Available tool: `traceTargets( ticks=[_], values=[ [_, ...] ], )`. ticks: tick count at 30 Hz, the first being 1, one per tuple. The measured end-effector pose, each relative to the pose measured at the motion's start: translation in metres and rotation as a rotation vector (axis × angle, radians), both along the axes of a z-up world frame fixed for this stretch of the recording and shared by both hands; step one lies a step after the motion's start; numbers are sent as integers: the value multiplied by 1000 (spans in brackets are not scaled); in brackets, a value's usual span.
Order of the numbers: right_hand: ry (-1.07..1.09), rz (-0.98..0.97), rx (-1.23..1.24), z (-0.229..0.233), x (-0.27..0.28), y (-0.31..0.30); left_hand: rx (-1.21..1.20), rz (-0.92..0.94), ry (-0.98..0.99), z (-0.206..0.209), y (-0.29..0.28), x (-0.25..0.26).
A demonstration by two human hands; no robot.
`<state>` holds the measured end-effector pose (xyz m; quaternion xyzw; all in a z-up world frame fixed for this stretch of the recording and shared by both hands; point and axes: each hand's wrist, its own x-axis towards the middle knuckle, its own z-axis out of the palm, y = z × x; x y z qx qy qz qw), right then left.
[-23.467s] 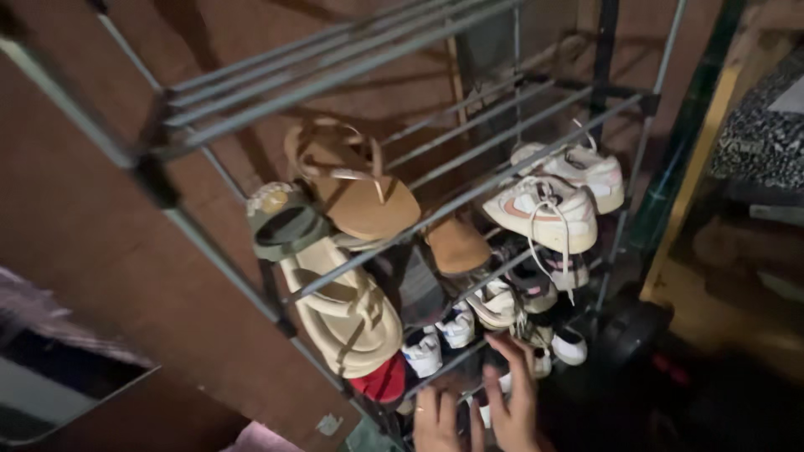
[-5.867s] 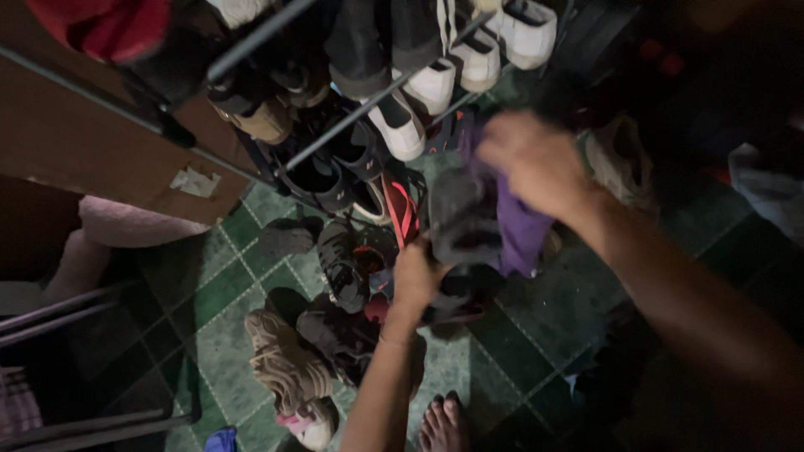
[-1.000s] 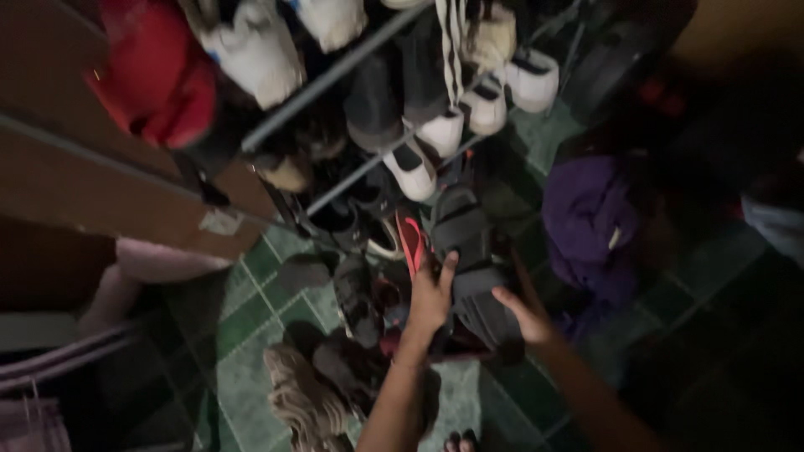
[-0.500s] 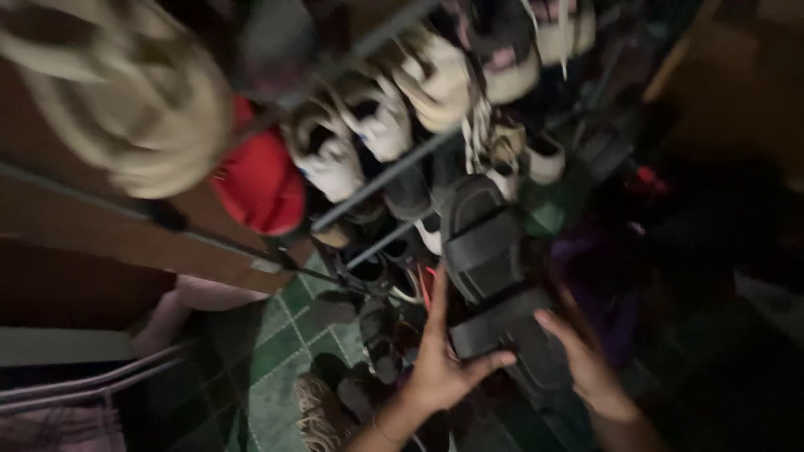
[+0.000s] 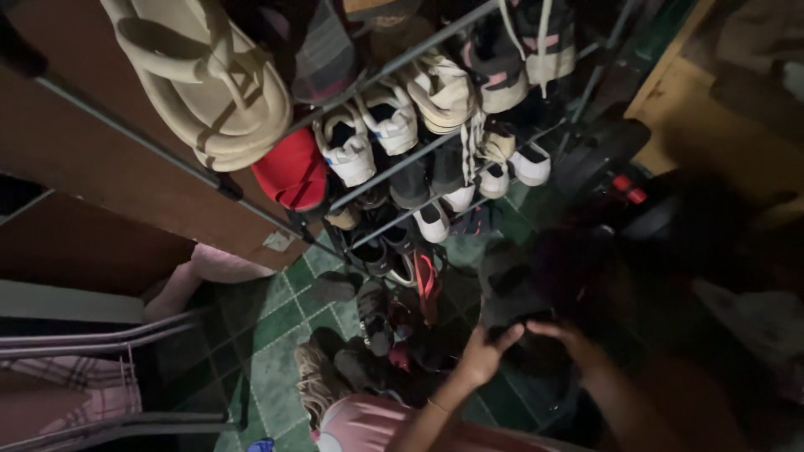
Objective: The person wipes several pairs of shoes and sandals with a purple cloth, then places them on a metal shoe rack. The person handles sneakers, sandals, and flip-flops one at a time, wiping them before arranging them on the rack.
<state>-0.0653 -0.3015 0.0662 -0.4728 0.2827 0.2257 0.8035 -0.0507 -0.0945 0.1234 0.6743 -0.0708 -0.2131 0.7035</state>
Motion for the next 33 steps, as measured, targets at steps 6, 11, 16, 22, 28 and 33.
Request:
traceTargets(
  ticks=[6,11,16,22,28,33],
  values=[
    [-105,-22,64,-9,-21,3,-181,22,-27,-47,1,-19],
    [-396,54,-83,57,-3,14,-284,162,32,24,2,-14],
    [-391,-103,-62,162,24,18,-410,103,-335,160,8,-8],
    [-582,-144,76,278,21,-4,-1,17,-1011,272,29,-16],
    [-214,-285,-244,363,51,-38,444,472,-1095,351,53,54],
    [-494,-105,85,396,99,-31,521,453,-1169,385,38,113]
  ],
)
